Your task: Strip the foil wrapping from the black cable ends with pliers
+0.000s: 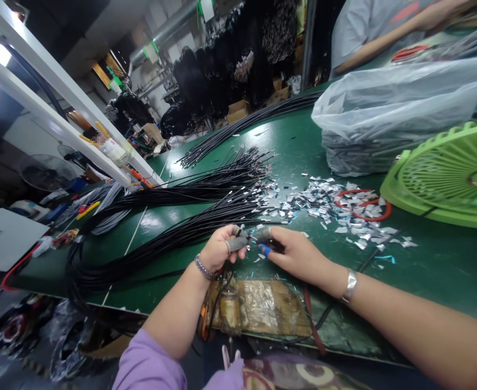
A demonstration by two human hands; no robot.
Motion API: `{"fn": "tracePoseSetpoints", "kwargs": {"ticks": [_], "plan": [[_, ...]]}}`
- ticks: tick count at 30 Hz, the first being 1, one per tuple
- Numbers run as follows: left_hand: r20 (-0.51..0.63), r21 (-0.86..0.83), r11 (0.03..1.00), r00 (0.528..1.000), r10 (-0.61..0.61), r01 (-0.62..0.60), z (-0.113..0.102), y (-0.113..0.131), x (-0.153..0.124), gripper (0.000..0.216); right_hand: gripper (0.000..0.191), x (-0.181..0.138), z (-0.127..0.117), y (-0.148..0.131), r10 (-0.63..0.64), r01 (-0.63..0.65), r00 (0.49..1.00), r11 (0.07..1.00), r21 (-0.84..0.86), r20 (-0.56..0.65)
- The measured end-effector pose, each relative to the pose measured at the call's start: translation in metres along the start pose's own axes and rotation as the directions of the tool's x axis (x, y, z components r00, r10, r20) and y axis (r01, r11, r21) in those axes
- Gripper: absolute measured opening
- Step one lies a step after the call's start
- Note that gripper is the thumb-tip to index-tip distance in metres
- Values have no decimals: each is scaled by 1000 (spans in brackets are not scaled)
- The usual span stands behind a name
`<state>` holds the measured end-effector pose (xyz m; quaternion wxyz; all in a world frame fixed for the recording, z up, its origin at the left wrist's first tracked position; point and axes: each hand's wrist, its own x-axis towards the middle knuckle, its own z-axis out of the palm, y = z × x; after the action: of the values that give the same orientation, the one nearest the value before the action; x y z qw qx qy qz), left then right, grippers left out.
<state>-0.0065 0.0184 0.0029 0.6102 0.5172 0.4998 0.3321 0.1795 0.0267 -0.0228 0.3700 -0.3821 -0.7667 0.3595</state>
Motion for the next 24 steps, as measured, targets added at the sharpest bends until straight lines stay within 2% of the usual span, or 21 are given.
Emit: {"fn": "tracePoseSetpoints", "kwargs": {"ticks": [4,8,11,13,18,22,24], "plan": [[-1,19,1000,1000,-6,6,1,0,0,46,10,0,1,2,52,-53,995,999,-7,-82],[-2,36,999,1000,-6,6,1,0,1,47,12,-2,1,-1,50,-50,994,999,4,-101],[-7,53,999,1000,3,-2,1,-1,1,47,16,-3,1,-4,59,-49,992,995,85,-111],[5,80,997,1000,1,-1,2,-1,0,47,20,-3,2,-4,89,-66,990,977,201,-105],[26,125,992,1000,-13,10,3,-1,-1,47,29,0,8,-2,226,-182,974,841,510,-26],[28,110,994,1000,-8,5,2,-1,-1,49,31,1,9,-3,367,-352,923,677,647,118],[43,110,994,999,-8,3,0,-2,0,49,33,1,8,-5,399,-413,896,585,698,196]]}}
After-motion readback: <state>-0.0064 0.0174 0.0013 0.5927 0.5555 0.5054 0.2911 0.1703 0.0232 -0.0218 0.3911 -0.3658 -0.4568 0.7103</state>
